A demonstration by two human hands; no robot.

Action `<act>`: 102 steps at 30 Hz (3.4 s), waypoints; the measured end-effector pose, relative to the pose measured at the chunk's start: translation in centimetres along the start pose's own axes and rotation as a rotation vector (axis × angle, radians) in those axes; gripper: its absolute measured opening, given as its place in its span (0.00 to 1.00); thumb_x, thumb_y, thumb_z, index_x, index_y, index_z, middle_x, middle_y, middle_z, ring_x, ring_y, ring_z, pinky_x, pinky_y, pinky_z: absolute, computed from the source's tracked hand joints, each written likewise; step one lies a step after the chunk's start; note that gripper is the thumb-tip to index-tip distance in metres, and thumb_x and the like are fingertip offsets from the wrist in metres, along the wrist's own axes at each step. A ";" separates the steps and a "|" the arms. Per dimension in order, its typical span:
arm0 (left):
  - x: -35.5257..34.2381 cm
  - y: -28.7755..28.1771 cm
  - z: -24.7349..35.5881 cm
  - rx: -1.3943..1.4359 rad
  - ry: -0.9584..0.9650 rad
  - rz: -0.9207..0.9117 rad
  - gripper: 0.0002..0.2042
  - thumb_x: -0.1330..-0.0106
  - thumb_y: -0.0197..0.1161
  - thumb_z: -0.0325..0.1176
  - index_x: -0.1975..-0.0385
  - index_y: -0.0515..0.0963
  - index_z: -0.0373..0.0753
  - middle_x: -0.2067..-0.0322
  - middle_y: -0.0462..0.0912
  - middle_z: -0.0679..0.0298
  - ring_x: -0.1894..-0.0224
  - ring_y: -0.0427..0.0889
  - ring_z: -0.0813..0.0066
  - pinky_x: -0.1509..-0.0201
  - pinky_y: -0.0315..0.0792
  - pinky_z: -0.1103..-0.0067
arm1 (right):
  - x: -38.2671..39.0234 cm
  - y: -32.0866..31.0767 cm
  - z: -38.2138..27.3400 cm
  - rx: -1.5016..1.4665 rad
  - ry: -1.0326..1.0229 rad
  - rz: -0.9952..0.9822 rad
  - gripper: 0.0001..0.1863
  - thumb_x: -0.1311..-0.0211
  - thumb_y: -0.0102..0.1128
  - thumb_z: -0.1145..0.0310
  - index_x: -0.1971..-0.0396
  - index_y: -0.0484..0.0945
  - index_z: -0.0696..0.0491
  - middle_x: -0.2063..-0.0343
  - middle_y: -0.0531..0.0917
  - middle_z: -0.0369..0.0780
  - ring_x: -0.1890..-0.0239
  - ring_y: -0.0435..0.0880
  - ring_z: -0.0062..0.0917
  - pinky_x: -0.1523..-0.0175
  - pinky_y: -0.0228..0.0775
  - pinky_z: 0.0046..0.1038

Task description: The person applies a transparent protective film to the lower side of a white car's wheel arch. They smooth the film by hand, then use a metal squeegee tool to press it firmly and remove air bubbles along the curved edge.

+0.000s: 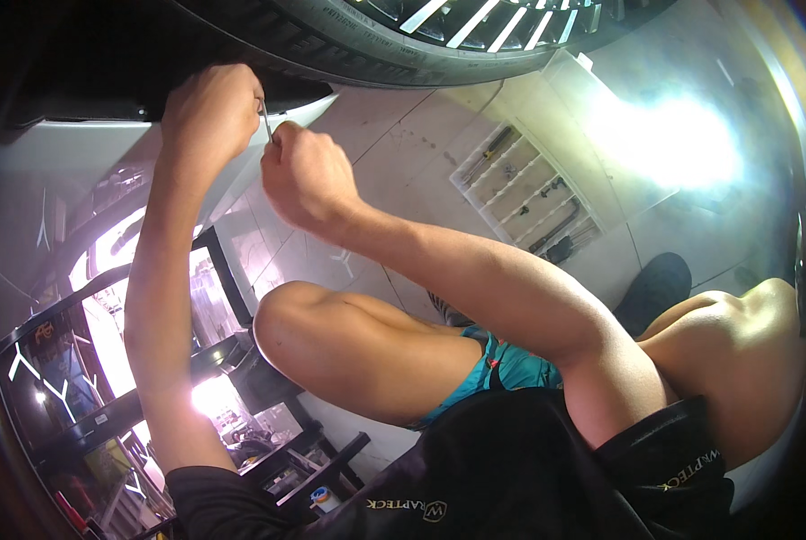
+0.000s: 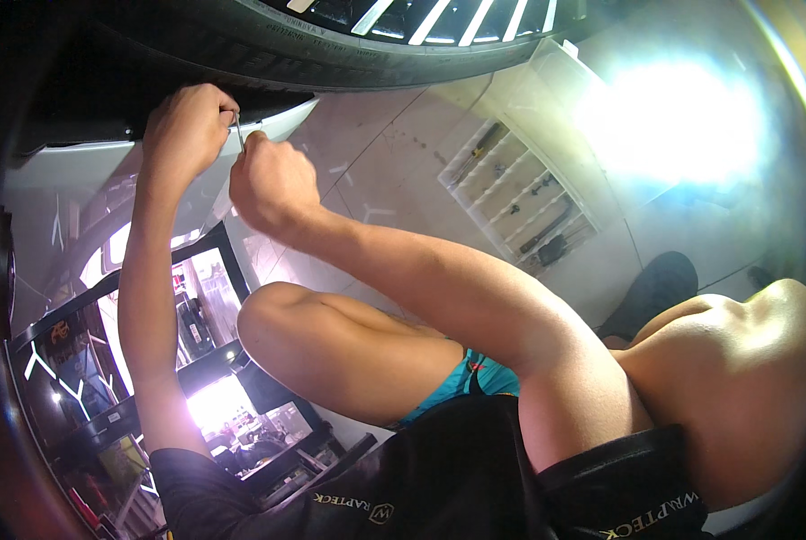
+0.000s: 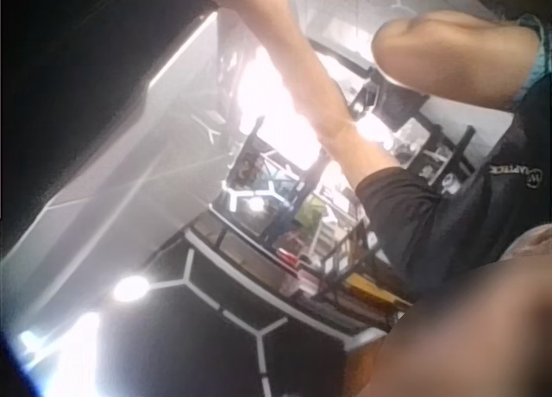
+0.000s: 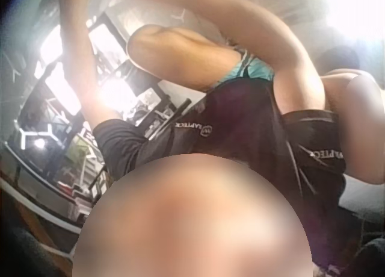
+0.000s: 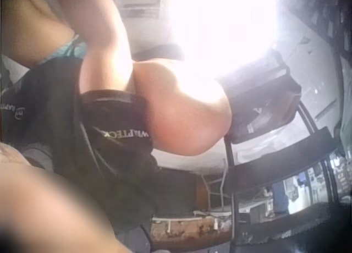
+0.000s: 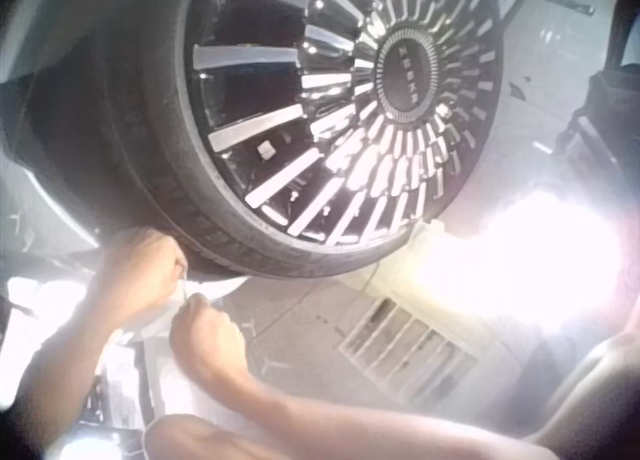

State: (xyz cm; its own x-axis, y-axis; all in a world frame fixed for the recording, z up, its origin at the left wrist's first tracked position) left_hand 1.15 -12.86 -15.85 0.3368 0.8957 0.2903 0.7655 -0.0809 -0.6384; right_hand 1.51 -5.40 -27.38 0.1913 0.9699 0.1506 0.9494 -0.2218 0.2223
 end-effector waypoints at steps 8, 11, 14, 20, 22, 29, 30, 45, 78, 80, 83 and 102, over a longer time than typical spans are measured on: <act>0.1 0.4 0.0 -0.036 0.028 0.033 0.09 0.26 0.66 0.36 0.59 0.91 0.41 0.60 0.92 0.57 0.56 0.91 0.57 0.45 0.82 0.63 | -2.8 -1.7 3.6 -0.062 0.002 0.265 0.14 0.30 0.57 0.65 0.54 0.88 0.53 0.62 0.89 0.52 0.57 0.88 0.50 0.48 0.78 0.44; 0.2 0.5 0.1 -0.030 0.055 0.043 0.09 0.27 0.66 0.37 0.60 0.91 0.41 0.61 0.92 0.57 0.57 0.91 0.58 0.46 0.83 0.62 | -4.1 -1.5 4.3 -0.150 -0.008 0.336 0.12 0.31 0.60 0.69 0.55 0.88 0.55 0.57 0.86 0.53 0.53 0.86 0.52 0.46 0.76 0.46; 0.4 0.6 0.0 -0.018 0.036 0.046 0.10 0.27 0.67 0.38 0.61 0.91 0.42 0.61 0.92 0.57 0.58 0.91 0.58 0.47 0.83 0.62 | -4.5 -1.1 4.7 -0.230 -0.041 0.334 0.13 0.31 0.59 0.69 0.54 0.88 0.56 0.58 0.86 0.54 0.53 0.85 0.52 0.46 0.76 0.45; 0.5 0.4 0.1 0.023 0.004 0.148 0.11 0.27 0.66 0.41 0.61 0.91 0.41 0.62 0.92 0.57 0.58 0.92 0.58 0.48 0.83 0.63 | -3.9 -0.6 5.2 -0.371 -0.029 0.344 0.15 0.32 0.57 0.72 0.50 0.84 0.60 0.57 0.85 0.55 0.52 0.85 0.52 0.45 0.76 0.43; 0.4 0.4 0.1 0.005 -0.019 0.156 0.12 0.27 0.66 0.42 0.62 0.91 0.41 0.62 0.92 0.57 0.58 0.92 0.57 0.48 0.83 0.63 | -3.3 -0.3 5.1 -0.345 -0.033 0.344 0.15 0.32 0.58 0.74 0.48 0.80 0.62 0.57 0.85 0.55 0.53 0.85 0.51 0.45 0.76 0.42; 0.1 0.4 0.1 -0.034 -0.112 0.099 0.13 0.28 0.67 0.45 0.61 0.91 0.43 0.62 0.92 0.57 0.56 0.91 0.58 0.45 0.81 0.61 | -3.3 -0.5 5.5 -0.272 0.064 0.274 0.25 0.37 0.55 0.75 0.38 0.75 0.60 0.59 0.85 0.52 0.57 0.86 0.41 0.48 0.77 0.37; 0.0 0.4 0.1 -0.031 -0.125 0.094 0.13 0.28 0.67 0.45 0.61 0.91 0.43 0.62 0.92 0.57 0.56 0.91 0.58 0.44 0.81 0.60 | -3.5 -0.3 5.4 -0.314 0.051 0.260 0.16 0.38 0.55 0.77 0.51 0.76 0.64 0.60 0.84 0.54 0.54 0.85 0.50 0.46 0.76 0.45; -0.2 0.7 0.3 -0.101 -0.065 0.104 0.11 0.30 0.68 0.40 0.58 0.90 0.40 0.56 0.91 0.53 0.50 0.89 0.52 0.34 0.75 0.58 | -9.3 0.8 4.6 0.113 -0.340 0.013 0.23 0.27 0.45 0.54 0.42 0.77 0.52 0.47 0.83 0.54 0.44 0.80 0.56 0.38 0.72 0.51; -1.4 0.7 -0.6 -0.079 -0.111 -0.094 0.08 0.28 0.65 0.34 0.63 0.91 0.41 0.62 0.91 0.55 0.57 0.91 0.55 0.47 0.82 0.63 | 0.7 -1.7 -1.9 -0.216 -0.018 0.205 0.13 0.43 0.63 0.66 0.73 0.83 0.63 0.77 0.85 0.52 0.74 0.86 0.44 0.61 0.78 0.40; -1.5 0.9 -0.7 -0.090 -0.093 -0.126 0.08 0.29 0.66 0.34 0.64 0.91 0.41 0.63 0.91 0.55 0.58 0.91 0.56 0.48 0.82 0.64 | 0.7 -1.7 -2.0 -0.231 0.039 0.147 0.13 0.43 0.63 0.66 0.73 0.84 0.63 0.78 0.85 0.51 0.75 0.86 0.41 0.61 0.77 0.39; -1.2 0.9 -0.6 -0.041 -0.037 0.014 0.08 0.29 0.67 0.35 0.64 0.91 0.41 0.63 0.91 0.55 0.58 0.91 0.57 0.49 0.82 0.64 | 0.4 -1.5 -0.9 -0.293 -0.019 0.171 0.13 0.43 0.63 0.66 0.73 0.84 0.63 0.79 0.84 0.49 0.76 0.84 0.35 0.63 0.77 0.37; -0.2 0.5 0.1 -0.069 -0.074 0.112 0.12 0.27 0.62 0.38 0.56 0.89 0.40 0.55 0.90 0.54 0.49 0.89 0.53 0.38 0.79 0.58 | -4.5 0.1 3.0 0.169 -0.386 0.286 0.24 0.41 0.58 0.68 0.43 0.81 0.56 0.49 0.84 0.53 0.42 0.80 0.49 0.39 0.75 0.45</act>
State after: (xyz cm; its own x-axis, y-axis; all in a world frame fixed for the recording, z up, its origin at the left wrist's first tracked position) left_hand 1.45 -13.05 -16.31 0.3828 0.9091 0.1646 0.7620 -0.2099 -0.6126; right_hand 1.46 -9.50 -30.92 0.4971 0.8463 -0.1915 0.8666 -0.4954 0.0600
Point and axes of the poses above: each hand's wrist, its own x-axis away from the middle knuckle, its own y-axis out of the palm, z = x × y, the point moved 4 cm from there along -x, towards the middle knuckle
